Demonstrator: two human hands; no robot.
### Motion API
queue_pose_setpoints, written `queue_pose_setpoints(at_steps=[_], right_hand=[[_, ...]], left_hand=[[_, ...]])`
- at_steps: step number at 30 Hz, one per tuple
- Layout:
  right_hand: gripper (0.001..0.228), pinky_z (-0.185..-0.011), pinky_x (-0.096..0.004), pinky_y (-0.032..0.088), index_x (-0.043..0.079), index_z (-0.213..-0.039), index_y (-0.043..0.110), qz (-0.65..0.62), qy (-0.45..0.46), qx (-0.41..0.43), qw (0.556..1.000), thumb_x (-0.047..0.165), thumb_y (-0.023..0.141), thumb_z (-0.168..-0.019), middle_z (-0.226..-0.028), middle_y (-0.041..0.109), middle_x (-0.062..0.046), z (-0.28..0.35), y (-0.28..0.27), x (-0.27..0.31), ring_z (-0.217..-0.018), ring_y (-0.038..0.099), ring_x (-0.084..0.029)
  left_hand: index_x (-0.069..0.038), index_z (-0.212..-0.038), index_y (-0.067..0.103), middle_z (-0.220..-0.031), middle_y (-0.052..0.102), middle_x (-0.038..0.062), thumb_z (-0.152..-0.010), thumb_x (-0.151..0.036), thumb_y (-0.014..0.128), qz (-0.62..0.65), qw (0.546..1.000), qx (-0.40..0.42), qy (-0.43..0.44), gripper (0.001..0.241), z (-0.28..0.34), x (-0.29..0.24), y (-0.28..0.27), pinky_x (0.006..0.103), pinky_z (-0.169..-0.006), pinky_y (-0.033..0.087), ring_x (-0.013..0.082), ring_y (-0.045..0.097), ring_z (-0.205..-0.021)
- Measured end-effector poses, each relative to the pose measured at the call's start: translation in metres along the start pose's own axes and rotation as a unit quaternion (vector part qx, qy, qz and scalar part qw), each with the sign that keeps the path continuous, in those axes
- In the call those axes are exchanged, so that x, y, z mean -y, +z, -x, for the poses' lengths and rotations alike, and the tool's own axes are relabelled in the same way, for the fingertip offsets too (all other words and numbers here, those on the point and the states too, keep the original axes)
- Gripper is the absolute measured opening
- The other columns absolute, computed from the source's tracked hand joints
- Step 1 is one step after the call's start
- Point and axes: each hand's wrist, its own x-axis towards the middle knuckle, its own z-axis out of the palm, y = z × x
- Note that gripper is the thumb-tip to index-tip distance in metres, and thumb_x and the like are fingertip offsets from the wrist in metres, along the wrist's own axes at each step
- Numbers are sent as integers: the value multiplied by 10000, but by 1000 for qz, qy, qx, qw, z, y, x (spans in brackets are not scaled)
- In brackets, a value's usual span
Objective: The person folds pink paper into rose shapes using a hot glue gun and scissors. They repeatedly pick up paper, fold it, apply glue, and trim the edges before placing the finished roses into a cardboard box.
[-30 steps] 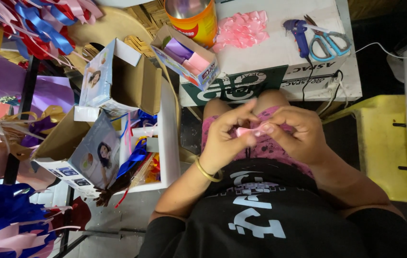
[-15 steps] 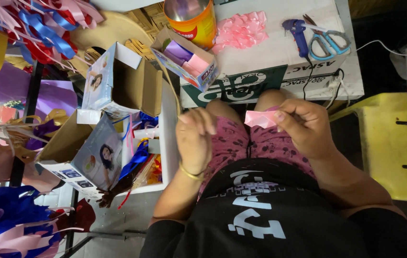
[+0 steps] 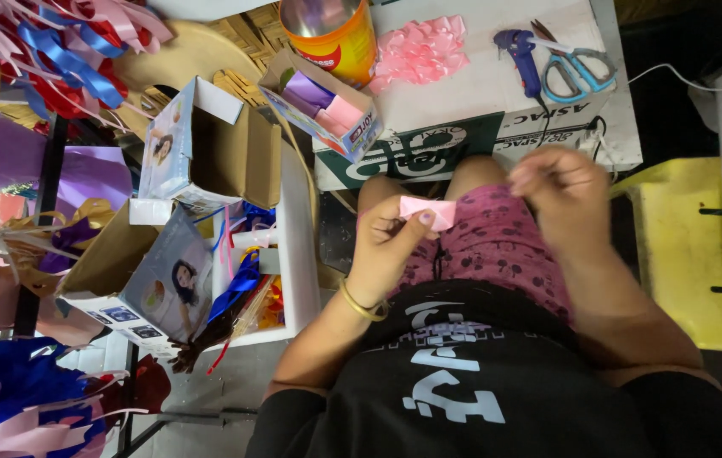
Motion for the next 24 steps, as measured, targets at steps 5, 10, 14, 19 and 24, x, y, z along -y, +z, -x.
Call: queue_pose_setpoints(at_steps=[5, 10, 14, 19, 24], right_hand=[[182, -720, -282, 538, 100, -983, 573, 20, 5, -39, 999, 79, 597, -1161, -817, 596, -48, -3, -61, -28, -709, 576, -141], [589, -545, -287, 359, 141, -777, 400, 0, 60, -153, 986, 569, 497, -1169, -650, 410, -57, -20, -117, -70, -531, 454, -161], [881, -630, -307, 458, 35, -777, 632, 261, 54, -116, 957, 728, 320, -1221, -666, 587, -97, -71, -171, -136, -598, 613, -194], [508, -805, -473, 552, -2, -1310, 754, 639, 29, -29, 768, 379, 818, -979, -1149, 682, -284, -164, -195, -242, -918, 705, -451], [692, -807, -491, 543, 46, -1265, 733, 731, 191, 83, 649, 656, 624, -956, -1184, 677, -256, -204, -175, -286, -1030, 658, -450]], left_hand=[[-1, -1097, 708, -928, 735, 89, -993, -180, 690, 125, 986, 60, -97, 208, 6, 28, -25, 236, -688, 619, 118, 679, -786], [47, -1191, 650, -1018, 727, 165, -1042, -191, 621, 272, 947, 35, -169, 283, 6, 54, -40, 282, -678, 631, 198, 703, -722], [-4, -1001, 708, -855, 712, 89, -1019, -209, 656, 176, 971, 17, -158, 212, -6, 45, -25, 220, -625, 618, 106, 663, -710], [-16, -968, 719, -857, 744, 92, -993, -182, 680, 0, 992, 80, -99, 173, -19, 30, -10, 242, -669, 655, 134, 710, -698], [-95, -909, 691, -829, 695, -10, -1008, -162, 654, -67, 987, 141, -43, 125, -29, 4, 3, 188, -695, 492, 51, 620, -754]])
